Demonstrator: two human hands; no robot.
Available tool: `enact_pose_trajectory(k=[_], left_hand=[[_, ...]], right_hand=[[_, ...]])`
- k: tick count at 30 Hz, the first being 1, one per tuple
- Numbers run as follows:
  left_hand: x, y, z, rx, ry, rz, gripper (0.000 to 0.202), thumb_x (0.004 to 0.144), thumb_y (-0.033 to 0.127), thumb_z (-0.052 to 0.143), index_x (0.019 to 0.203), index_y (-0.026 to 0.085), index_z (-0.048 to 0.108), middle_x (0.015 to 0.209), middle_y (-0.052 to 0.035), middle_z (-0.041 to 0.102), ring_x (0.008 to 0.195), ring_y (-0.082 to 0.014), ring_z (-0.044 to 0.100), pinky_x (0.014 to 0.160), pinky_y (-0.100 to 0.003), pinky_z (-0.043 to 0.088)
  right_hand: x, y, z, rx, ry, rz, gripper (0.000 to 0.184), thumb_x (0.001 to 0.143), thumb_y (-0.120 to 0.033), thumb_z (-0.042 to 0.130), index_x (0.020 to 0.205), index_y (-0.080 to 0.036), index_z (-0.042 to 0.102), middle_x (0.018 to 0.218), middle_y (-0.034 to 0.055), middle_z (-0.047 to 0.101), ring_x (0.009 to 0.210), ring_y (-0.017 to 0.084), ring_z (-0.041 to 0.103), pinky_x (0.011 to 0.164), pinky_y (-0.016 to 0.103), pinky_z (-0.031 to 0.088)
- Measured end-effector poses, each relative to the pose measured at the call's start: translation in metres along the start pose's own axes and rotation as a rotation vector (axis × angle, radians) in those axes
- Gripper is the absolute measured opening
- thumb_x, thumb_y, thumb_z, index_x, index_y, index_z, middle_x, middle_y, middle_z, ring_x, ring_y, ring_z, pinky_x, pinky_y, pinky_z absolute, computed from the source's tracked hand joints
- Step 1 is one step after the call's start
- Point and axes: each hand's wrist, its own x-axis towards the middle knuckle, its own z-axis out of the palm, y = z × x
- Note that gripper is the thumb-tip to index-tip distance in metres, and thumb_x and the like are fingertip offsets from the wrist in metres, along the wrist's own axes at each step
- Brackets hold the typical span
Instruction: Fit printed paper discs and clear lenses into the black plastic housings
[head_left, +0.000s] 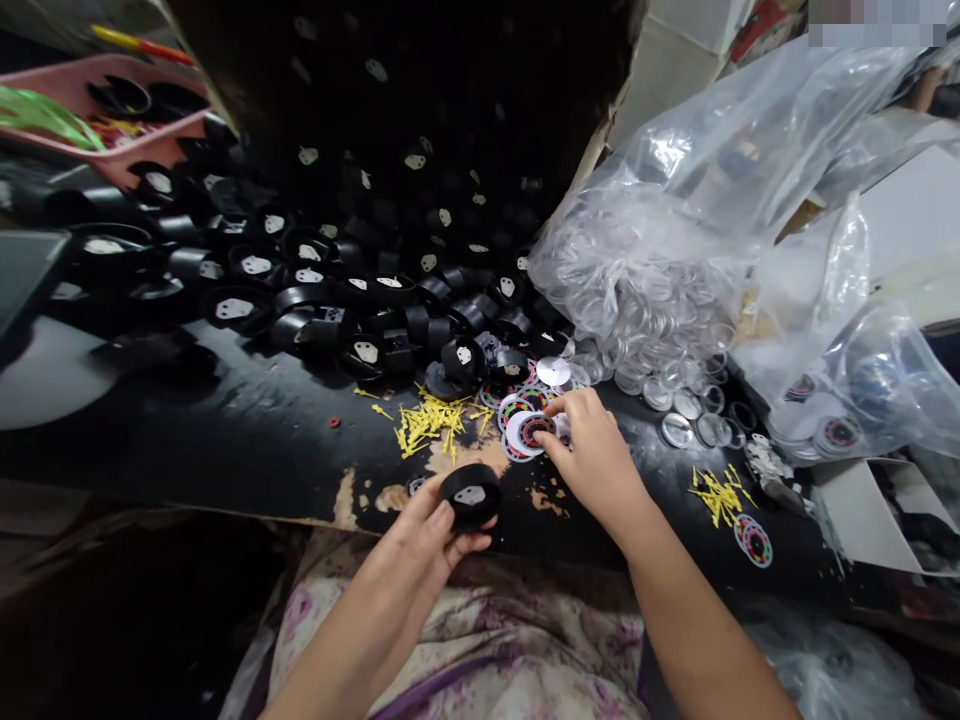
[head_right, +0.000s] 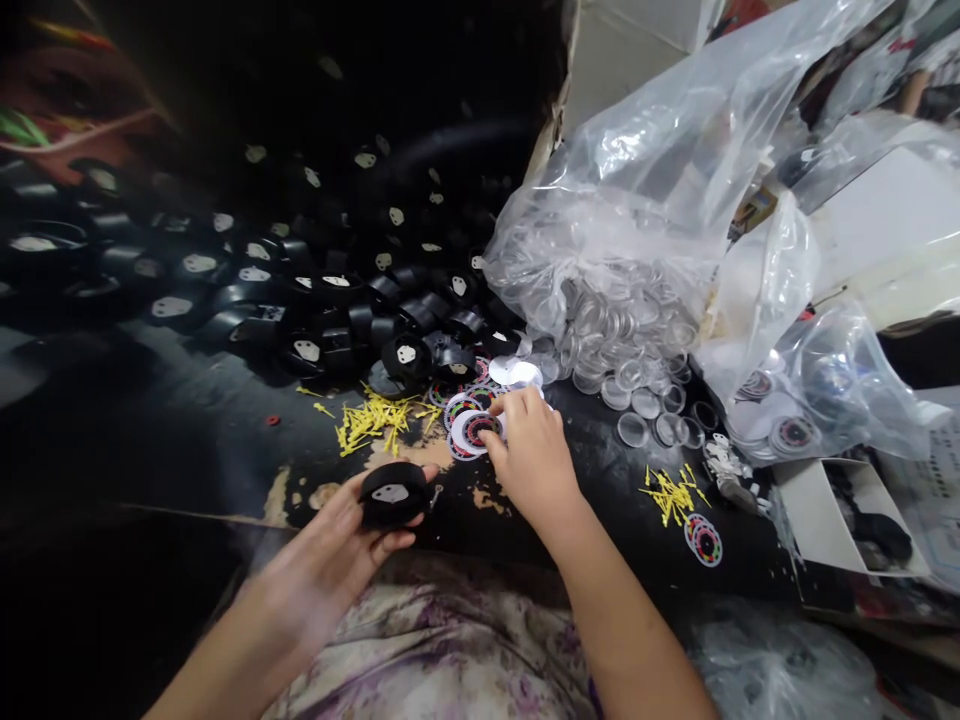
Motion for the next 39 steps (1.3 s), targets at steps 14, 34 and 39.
enact_pose_trajectory(k=[14, 34, 39], left_hand=[[0.015, 0.005, 0.013, -0.1, 0.114, 0.051, 0.041, 0.087, 0.047, 0.062, 0.118, 0.021, 0.067, 0.121, -0.0086, 0.07, 0.104, -0.0208, 0.068, 0.087, -0.031, 0.056], [0.014, -0.014, 0.006, 0.165, -0.007, 0.125, 0.034, 0.088, 0.041, 0.062, 0.12, 0.03, 0.067, 0.139, -0.0012, 0.058, 0.128, -0.0264, 0.052, 0.095, -0.032, 0.054], [0.014, -0.014, 0.005, 0.191, -0.038, 0.15, 0.034, 0.086, 0.038, 0.066, 0.119, 0.03, 0.068, 0.135, -0.0018, 0.062, 0.127, -0.0267, 0.054, 0.096, -0.032, 0.053]], right_hand=[[-0.024, -0.034, -0.007, 0.711, -0.062, 0.114, 0.013, 0.088, -0.025, 0.059, 0.1, -0.023, 0.065, 0.089, 0.0005, 0.066, 0.082, 0.016, 0.062, 0.075, 0.029, 0.049], [-0.026, -0.052, -0.003, 0.549, -0.186, 0.079, 0.01, 0.088, -0.024, 0.058, 0.082, -0.022, 0.051, 0.083, 0.0009, 0.063, 0.076, 0.017, 0.061, 0.064, 0.029, 0.046], [-0.027, -0.05, -0.004, 0.472, -0.173, 0.107, 0.014, 0.086, -0.027, 0.061, 0.081, -0.022, 0.05, 0.081, -0.0005, 0.06, 0.07, 0.014, 0.056, 0.062, 0.028, 0.042]])
